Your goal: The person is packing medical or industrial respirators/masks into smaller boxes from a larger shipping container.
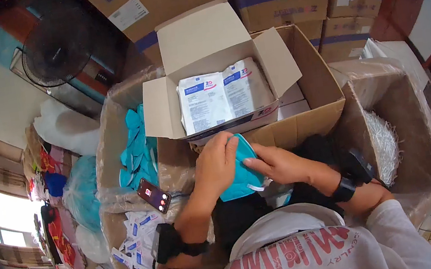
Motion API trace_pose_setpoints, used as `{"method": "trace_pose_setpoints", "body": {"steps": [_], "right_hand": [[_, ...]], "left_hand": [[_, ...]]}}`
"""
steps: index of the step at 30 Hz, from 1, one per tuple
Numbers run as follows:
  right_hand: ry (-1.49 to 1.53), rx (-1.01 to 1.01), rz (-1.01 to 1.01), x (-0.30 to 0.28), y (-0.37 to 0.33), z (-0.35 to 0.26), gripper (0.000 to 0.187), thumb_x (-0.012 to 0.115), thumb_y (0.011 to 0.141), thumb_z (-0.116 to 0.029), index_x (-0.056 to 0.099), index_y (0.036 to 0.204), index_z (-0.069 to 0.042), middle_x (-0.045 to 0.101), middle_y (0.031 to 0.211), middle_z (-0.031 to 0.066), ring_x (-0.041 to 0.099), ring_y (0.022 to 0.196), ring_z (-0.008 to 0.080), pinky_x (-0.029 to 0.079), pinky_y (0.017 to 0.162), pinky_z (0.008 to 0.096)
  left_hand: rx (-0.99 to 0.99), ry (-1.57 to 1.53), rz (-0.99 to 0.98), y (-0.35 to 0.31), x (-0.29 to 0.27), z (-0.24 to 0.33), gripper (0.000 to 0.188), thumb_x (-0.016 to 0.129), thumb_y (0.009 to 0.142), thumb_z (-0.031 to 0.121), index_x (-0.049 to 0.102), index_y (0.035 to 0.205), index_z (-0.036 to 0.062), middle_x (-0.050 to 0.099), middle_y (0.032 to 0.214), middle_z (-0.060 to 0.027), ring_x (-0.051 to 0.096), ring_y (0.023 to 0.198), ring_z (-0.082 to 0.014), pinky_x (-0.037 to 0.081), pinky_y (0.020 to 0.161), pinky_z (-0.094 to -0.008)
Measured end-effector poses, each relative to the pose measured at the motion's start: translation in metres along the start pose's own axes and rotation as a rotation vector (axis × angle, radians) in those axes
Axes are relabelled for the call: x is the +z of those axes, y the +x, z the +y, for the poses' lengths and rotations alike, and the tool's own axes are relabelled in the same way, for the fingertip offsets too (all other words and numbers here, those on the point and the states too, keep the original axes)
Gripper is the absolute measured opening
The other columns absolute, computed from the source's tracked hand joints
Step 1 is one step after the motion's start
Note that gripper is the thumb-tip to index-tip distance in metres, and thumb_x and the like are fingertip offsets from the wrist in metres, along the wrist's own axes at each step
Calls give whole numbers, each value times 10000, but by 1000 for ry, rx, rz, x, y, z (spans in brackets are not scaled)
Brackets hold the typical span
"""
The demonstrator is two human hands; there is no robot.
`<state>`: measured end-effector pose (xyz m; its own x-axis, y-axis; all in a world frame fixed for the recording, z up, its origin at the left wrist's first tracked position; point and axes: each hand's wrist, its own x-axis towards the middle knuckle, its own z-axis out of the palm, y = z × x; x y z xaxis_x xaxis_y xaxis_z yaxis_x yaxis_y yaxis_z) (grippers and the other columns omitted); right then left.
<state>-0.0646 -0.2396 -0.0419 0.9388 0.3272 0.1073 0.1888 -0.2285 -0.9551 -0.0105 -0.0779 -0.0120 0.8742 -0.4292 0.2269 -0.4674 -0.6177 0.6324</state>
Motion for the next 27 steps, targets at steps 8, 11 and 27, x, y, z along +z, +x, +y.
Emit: {"method": "trace_pose_setpoints", "body": {"steps": [8, 11, 27], "right_hand": [[-397, -14, 14, 7, -18, 14, 239, 469, 887, -256, 468, 816, -28, 553, 751, 150, 534, 723, 369, 420, 609, 448], [-489, -127, 68, 7, -13, 9, 222, 489, 872, -237, 474, 778, -37, 543, 740, 134, 532, 719, 356, 421, 612, 438], [-92, -713, 18, 11, 60, -120, 194, 456, 871, -153, 515, 743, -19, 522, 647, 161, 520, 612, 356, 422, 583, 407]], "left_hand": [[-78, -80, 50, 1, 9, -16, 271, 419, 900, 287, 531, 886, 41, 567, 798, -174, 539, 786, -367, 420, 668, -435], [-190, -64, 117, -2, 21, -23, 302, 393, 913, 307, 511, 840, 39, 554, 764, -185, 529, 749, -389, 410, 640, -452], [90, 254, 477, 73, -51, -11, 347, 359, 920, 326, 519, 792, 45, 564, 688, -187, 537, 649, -381, 409, 566, -461]]}}
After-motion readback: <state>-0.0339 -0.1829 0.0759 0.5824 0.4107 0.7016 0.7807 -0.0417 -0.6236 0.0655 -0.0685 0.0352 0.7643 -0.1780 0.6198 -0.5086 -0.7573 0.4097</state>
